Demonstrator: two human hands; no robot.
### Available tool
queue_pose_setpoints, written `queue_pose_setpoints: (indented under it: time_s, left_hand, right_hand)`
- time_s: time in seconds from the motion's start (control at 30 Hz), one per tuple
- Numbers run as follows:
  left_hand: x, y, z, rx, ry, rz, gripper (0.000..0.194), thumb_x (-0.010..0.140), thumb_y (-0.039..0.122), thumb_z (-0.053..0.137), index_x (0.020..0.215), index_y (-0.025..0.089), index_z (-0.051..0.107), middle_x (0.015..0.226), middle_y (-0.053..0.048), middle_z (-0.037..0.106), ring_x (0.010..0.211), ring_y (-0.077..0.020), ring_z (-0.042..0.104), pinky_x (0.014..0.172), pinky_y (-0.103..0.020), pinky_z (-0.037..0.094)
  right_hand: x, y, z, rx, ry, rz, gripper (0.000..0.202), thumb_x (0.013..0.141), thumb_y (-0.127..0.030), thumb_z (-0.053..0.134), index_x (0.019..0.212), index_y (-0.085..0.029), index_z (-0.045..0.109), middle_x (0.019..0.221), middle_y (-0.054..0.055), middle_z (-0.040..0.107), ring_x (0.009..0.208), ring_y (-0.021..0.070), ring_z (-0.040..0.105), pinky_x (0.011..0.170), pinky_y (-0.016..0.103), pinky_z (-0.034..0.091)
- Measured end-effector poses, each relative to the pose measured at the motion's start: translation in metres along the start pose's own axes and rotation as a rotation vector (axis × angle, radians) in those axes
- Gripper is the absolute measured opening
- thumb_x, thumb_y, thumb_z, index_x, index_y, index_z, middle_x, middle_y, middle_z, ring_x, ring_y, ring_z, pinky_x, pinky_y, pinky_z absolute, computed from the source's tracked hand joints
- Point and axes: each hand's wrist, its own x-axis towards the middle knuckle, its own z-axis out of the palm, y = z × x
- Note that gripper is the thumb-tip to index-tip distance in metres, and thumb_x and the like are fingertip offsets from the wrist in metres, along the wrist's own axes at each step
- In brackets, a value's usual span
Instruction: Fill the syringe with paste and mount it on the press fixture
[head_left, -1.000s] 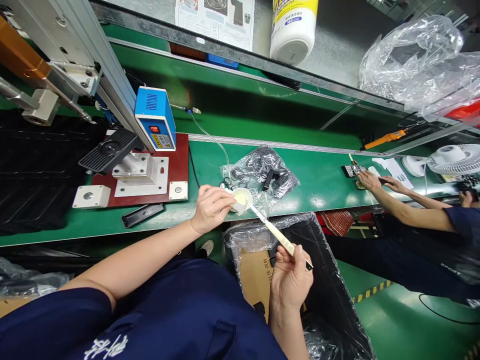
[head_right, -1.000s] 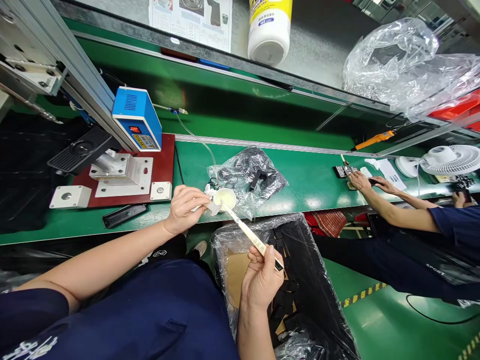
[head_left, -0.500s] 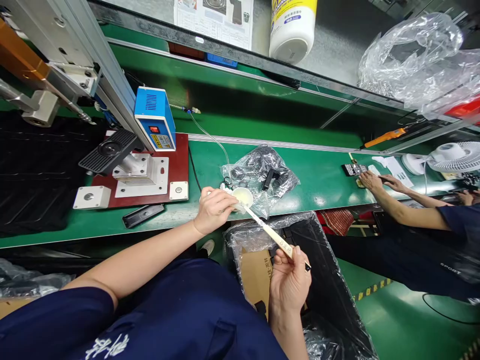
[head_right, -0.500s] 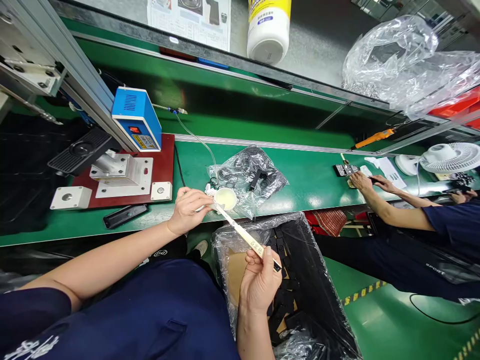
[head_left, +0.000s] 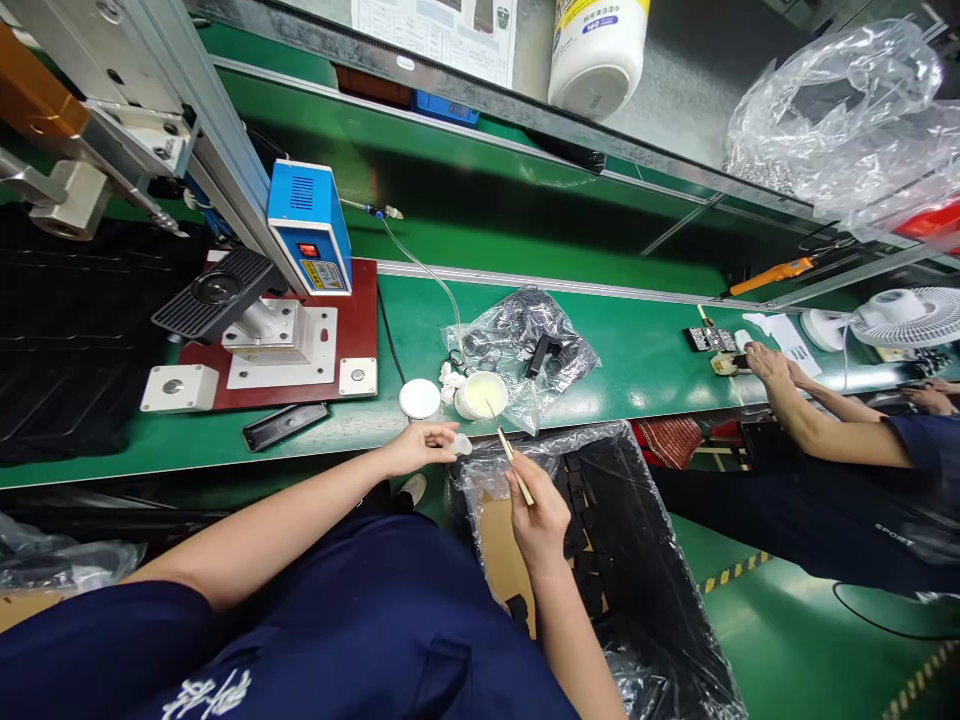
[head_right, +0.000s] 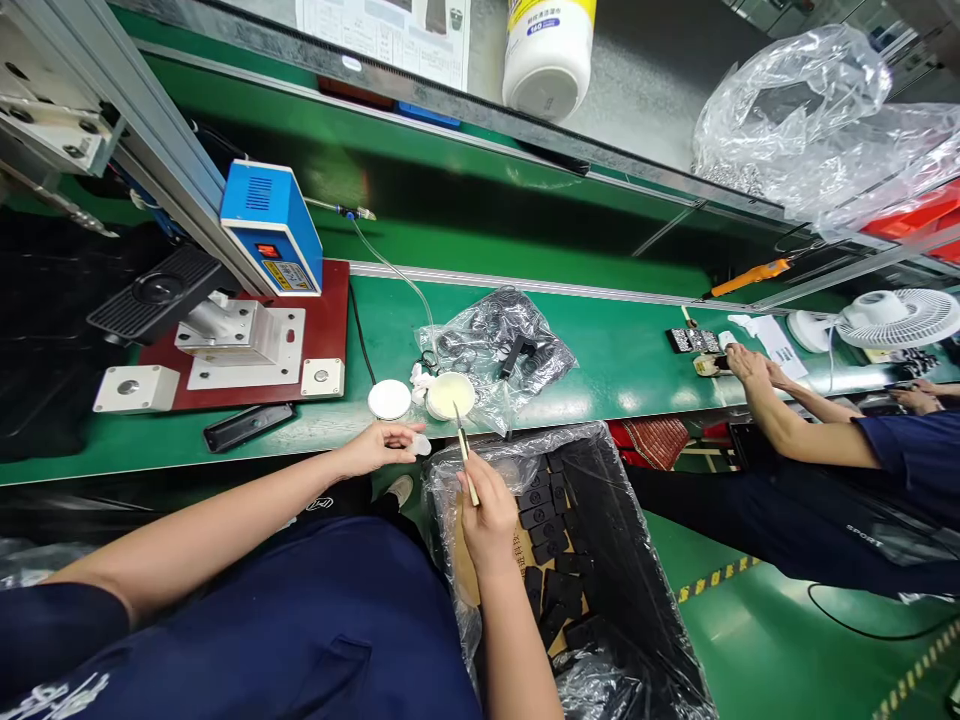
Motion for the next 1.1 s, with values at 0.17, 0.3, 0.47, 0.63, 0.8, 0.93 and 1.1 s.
queue_pose_setpoints:
  time_s: [0.17, 0.3, 0.47, 0.63, 0.8, 0.93, 1.1]
  left_hand:
    - [0.015, -0.006, 0.02, -0.301, -0.099, -0.152, 0.048, 0.048, 0.029, 0.091, 0.089, 0.013, 0.073, 0.145, -0.017, 0.046, 0.086, -0.0173, 0.069, 0.08, -0.032, 0.054]
    - [0.019, -0.008, 0.024, -0.413, -0.08, -0.141, 0.052, 0.049, 0.029, 0.092, 0.095, 0.014, 0.073, 0.144, -0.016, 0.048, 0.092, -0.0217, 0.07, 0.083, -0.035, 0.053]
    - [0.015, -0.011, 0.025, -0.432, -0.066, -0.119, 0.052, 0.048, 0.031, 0.092, 0.094, 0.016, 0.073, 0.143, -0.015, 0.05, 0.091, -0.0221, 0.07, 0.09, -0.04, 0.052]
    - [0.014, -0.006, 0.026, -0.405, -0.059, -0.141, 0.051, 0.047, 0.03, 0.092, 0.093, 0.016, 0.074, 0.141, -0.014, 0.051, 0.092, -0.0229, 0.07, 0.088, -0.04, 0.053]
    - [0.014, -0.002, 0.026, -0.414, -0.059, -0.165, 0.052, 0.047, 0.03, 0.093, 0.093, 0.015, 0.073, 0.126, -0.014, 0.063, 0.092, -0.0237, 0.07, 0.092, -0.043, 0.051]
    - [0.014, -0.003, 0.028, -0.434, -0.059, -0.164, 0.053, 0.049, 0.029, 0.092, 0.096, 0.016, 0.073, 0.116, -0.012, 0.068, 0.094, -0.0244, 0.07, 0.096, -0.045, 0.048]
    - [0.015, -0.004, 0.029, -0.459, -0.035, -0.148, 0.052, 0.049, 0.029, 0.093, 0.095, 0.017, 0.073, 0.127, -0.012, 0.063, 0.095, -0.024, 0.07, 0.098, -0.045, 0.047]
  right_hand:
    - [0.005, -0.002, -0.01, -0.106, -0.208, -0.091, 0.028, 0.085, -0.017, 0.058, 0.107, -0.027, 0.072, 0.114, 0.008, 0.072, 0.106, 0.0214, 0.068, 0.094, 0.043, 0.055]
    - [0.0, -0.019, -0.039, -0.157, -0.347, -0.187, 0.039, 0.085, -0.01, 0.054, 0.115, -0.03, 0.069, 0.117, 0.006, 0.07, 0.108, 0.0213, 0.067, 0.091, 0.043, 0.057]
    - [-0.001, -0.027, -0.05, -0.074, 0.014, -0.008, 0.024, 0.079, -0.018, 0.069, 0.102, -0.023, 0.073, 0.103, 0.008, 0.075, 0.091, 0.0218, 0.072, 0.084, 0.039, 0.06]
    - [0.025, 0.009, -0.004, 0.449, 0.566, 0.572, 0.035, 0.071, -0.04, 0.076, 0.09, -0.013, 0.064, 0.073, 0.004, 0.073, 0.065, 0.02, 0.072, 0.065, 0.034, 0.062]
    - [0.032, 0.043, 0.021, 0.594, 0.597, 0.754, 0.044, 0.061, -0.045, 0.08, 0.081, -0.014, 0.057, 0.069, 0.004, 0.072, 0.062, 0.0201, 0.072, 0.057, 0.03, 0.061]
    - [0.015, 0.044, -0.002, 0.629, 0.636, 0.799, 0.044, 0.057, -0.039, 0.084, 0.083, -0.012, 0.059, 0.068, 0.004, 0.072, 0.06, 0.0184, 0.072, 0.056, 0.026, 0.06]
    - [-0.003, 0.032, -0.05, 0.636, 0.719, 0.792, 0.04, 0.057, -0.03, 0.085, 0.083, -0.012, 0.062, 0.068, 0.001, 0.071, 0.058, 0.0144, 0.07, 0.055, 0.021, 0.059]
